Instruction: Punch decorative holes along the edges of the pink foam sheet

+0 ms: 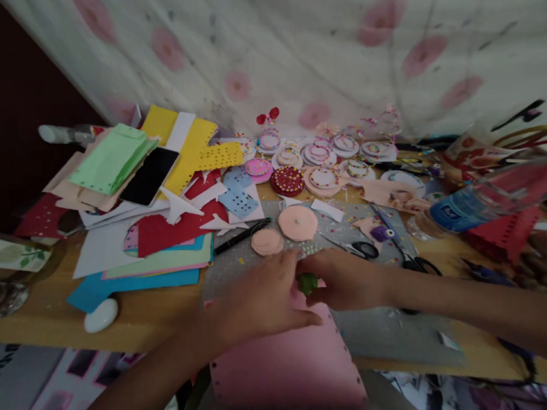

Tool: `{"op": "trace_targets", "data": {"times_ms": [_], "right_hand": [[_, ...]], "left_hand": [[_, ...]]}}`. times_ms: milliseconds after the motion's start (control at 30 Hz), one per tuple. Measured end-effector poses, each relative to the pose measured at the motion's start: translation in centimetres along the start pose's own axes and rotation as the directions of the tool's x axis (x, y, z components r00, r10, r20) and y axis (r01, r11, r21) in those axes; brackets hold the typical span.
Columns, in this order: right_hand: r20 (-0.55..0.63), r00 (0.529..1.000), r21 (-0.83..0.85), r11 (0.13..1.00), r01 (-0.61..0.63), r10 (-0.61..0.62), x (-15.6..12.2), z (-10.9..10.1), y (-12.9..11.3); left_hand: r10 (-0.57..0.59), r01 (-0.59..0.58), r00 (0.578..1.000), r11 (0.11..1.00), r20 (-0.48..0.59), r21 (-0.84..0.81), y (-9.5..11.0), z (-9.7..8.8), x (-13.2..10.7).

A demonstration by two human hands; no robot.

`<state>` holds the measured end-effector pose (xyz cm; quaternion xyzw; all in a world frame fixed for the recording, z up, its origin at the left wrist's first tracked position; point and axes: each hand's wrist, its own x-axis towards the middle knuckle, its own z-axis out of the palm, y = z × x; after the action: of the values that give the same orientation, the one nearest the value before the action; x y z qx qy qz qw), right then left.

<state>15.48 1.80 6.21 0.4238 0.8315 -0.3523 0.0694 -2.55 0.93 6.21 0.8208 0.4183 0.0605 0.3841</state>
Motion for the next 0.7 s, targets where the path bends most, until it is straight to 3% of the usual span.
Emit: {"op": "trace_targets", "data": {"times_ms": [133, 400, 700], "right_hand": [[-0.016, 0.999, -0.049, 0.998, 0.036, -0.037, 0.4, -0.1, 0.0], [-0.007, 0.999, -0.054, 0.997, 0.047, -0.047, 0.6, -0.2, 0.4], [-0.019, 0.997, -0.039, 0.997, 0.071, -0.072, 1.4, 0.2, 0.6]], "left_hand": [[-0.011, 0.023, 0.998, 0.982, 0.064, -0.19, 0.0, 0.8, 1.5], [0.055, -0.036, 0.998, 0.928, 0.04, -0.37, -1.7, 2.2, 2.4], [0.066, -0.084, 0.995, 0.954, -0.07, -0.287, -2.5, 3.4, 2.4]]}}
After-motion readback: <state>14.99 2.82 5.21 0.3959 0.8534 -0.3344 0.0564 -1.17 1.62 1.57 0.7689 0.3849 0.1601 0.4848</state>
